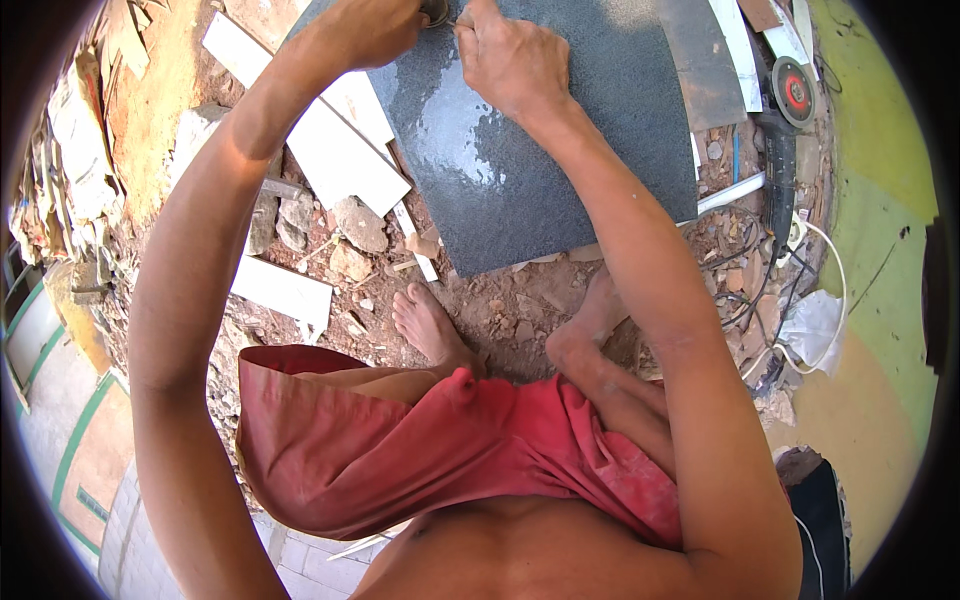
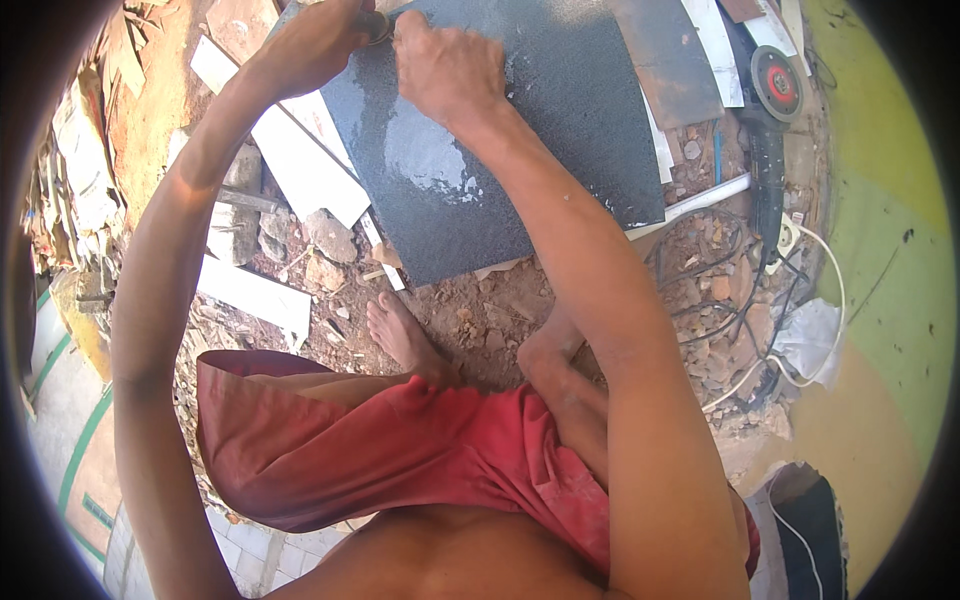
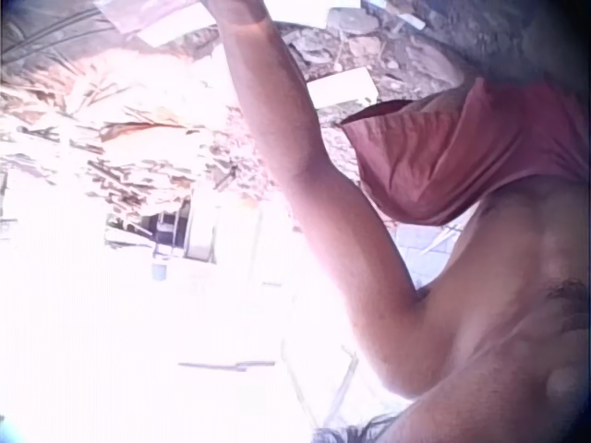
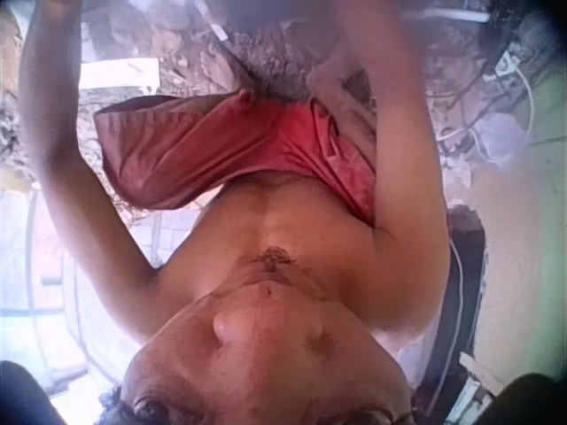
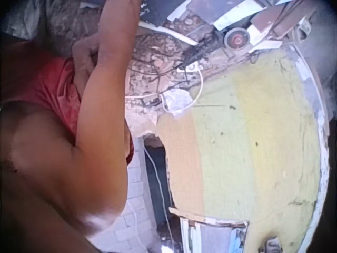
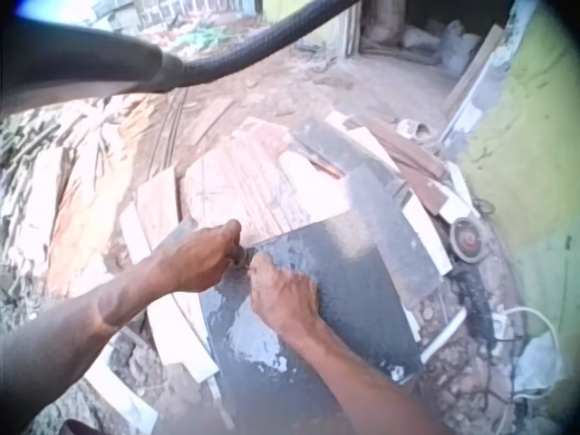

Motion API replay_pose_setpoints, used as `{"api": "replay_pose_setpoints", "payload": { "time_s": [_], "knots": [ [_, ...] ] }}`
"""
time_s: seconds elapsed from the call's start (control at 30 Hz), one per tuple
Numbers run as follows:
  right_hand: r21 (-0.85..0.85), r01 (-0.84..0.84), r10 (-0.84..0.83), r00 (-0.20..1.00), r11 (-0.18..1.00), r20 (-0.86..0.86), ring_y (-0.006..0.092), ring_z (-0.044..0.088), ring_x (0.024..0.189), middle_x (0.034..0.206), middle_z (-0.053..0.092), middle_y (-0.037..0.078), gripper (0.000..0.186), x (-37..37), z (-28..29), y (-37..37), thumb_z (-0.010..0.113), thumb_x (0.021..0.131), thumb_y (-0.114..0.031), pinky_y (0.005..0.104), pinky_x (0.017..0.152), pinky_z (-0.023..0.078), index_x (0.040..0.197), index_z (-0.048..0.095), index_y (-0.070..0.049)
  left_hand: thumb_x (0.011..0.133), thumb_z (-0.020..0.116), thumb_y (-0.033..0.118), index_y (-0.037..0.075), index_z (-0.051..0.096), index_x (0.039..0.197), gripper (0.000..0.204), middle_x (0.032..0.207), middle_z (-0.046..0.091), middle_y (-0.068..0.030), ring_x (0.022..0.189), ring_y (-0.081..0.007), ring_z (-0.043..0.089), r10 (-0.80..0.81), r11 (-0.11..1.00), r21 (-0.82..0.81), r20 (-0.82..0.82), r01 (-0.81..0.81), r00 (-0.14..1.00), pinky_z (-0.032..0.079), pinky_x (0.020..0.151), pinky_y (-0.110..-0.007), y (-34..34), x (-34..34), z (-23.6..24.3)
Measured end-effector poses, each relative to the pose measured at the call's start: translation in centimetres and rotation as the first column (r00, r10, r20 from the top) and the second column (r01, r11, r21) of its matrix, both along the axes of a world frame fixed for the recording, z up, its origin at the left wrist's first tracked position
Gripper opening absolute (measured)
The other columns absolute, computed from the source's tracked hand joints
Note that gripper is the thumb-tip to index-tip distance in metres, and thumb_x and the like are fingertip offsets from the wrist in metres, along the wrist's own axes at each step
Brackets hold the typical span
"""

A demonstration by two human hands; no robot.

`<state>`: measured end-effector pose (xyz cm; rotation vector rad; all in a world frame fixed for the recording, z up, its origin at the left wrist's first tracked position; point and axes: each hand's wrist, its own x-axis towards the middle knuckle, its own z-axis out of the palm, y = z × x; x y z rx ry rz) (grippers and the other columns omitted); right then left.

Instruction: The person measures and marks a dark tile using a metal ruler and a small cylindrical object, then uses an angle grinder to cut the tile along the marked line.

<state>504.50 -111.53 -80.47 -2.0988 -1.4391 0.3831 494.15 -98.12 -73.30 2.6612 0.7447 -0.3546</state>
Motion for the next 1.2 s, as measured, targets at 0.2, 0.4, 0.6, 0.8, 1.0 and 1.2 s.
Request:
{"api": "replay_pose_setpoints", "payload": {
  "time_s": [0.2, 0.4, 0.6, 0.8, 1.0, 1.2],
  "knots": [
    [0.055, 0.027, -0.022, 0.996, 0.998, -0.088, 0.0448, 0.065, 0.070, 0.074, 0.066, 0.023, 0.016, 1.0, 0.1, 1.1, 0.051, 0.094, -0.024, 0.0562, 0.064, 0.051, 0.101, 0.055, -0.010, 0.088, 0.053, 0.006, -0.002, 0.043, 0.095, 0.015, 0.087, 0.064, -0.0268, 0.089, -0.0454, 0.062, -0.007, 0.999, -0.049, 0.083, 0.011, 0.996, 0.048, 0.074, -0.049, 0.0, -0.1, -0.3],
    [0.085, -0.068, 0.075, 0.994, 0.994, -0.080, 0.0454, 0.065, 0.072, 0.075, 0.066, 0.025, 0.016, 2.1, 0.6, 2.8, 0.048, 0.094, -0.020, 0.0568, 0.066, 0.051, 0.103, 0.054, -0.009, 0.088, 0.054, 0.006, -0.002, 0.043, 0.096, 0.016, 0.087, 0.063, -0.0276, 0.089, -0.0458, 0.062, -0.036, 0.999, -0.035, 0.130, 0.041, 0.991, 0.048, 0.075, -0.050, 0.5, -0.1, -0.7],
    [-0.014, -0.065, 0.064, 0.995, 0.998, -0.082, 0.0456, 0.065, 0.073, 0.076, 0.066, 0.025, 0.016, 1.1, 0.4, 0.4, 0.047, 0.094, -0.018, 0.0569, 0.067, 0.050, 0.103, 0.054, -0.008, 0.088, 0.052, 0.007, -0.002, 0.042, 0.096, 0.016, 0.086, 0.063, -0.0272, 0.088, -0.0450, 0.062, -0.027, 1.000, -0.002, 0.049, 0.027, 0.998, 0.048, 0.074, -0.049, -0.5, -0.4, -0.3],
    [0.194, -0.017, 0.021, 1.000, 0.981, -0.018, 0.0308, 0.068, 0.059, 0.063, 0.065, 0.016, 0.014, 1.0, -0.6, 0.5, 0.058, 0.092, -0.019, 0.0438, 0.054, 0.053, 0.095, 0.062, -0.006, 0.089, 0.059, 0.008, 0.000, 0.047, 0.106, 0.022, 0.094, 0.066, -0.0203, 0.091, -0.0380, 0.066, -0.001, 1.000, 0.017, 0.105, -0.001, 0.994, 0.050, 0.076, -0.047, -0.1, -0.9, -2.2],
    [0.223, -0.050, 0.077, 0.990, 0.973, -0.115, 0.0433, 0.065, 0.068, 0.072, 0.065, 0.024, 0.015, 2.3, -0.7, 2.6, 0.052, 0.093, -0.020, 0.0556, 0.063, 0.050, 0.100, 0.055, -0.007, 0.091, 0.053, 0.000, 0.000, 0.042, 0.110, 0.022, 0.101, 0.064, -0.0236, 0.097, -0.0417, 0.063, -0.100, 0.988, -0.093, 0.216, 0.122, 0.971, 0.049, 0.081, -0.047, 0.5, -0.8, -1.8],
    [0.087, -0.132, 0.133, 0.991, 0.987, -0.014, 0.0345, 0.068, 0.062, 0.065, 0.065, 0.018, 0.014, 1.4, 0.4, 0.4, 0.056, 0.092, -0.018, 0.0469, 0.058, 0.053, 0.093, 0.060, -0.004, 0.088, 0.050, 0.005, -0.002, 0.041, 0.095, 0.013, 0.084, 0.064, -0.0254, 0.087, -0.0451, 0.062, -0.020, 0.995, -0.091, 0.172, 0.036, 0.985, 0.048, 0.074, -0.048, 0.0, -0.6, -1.3]
  ]
}}
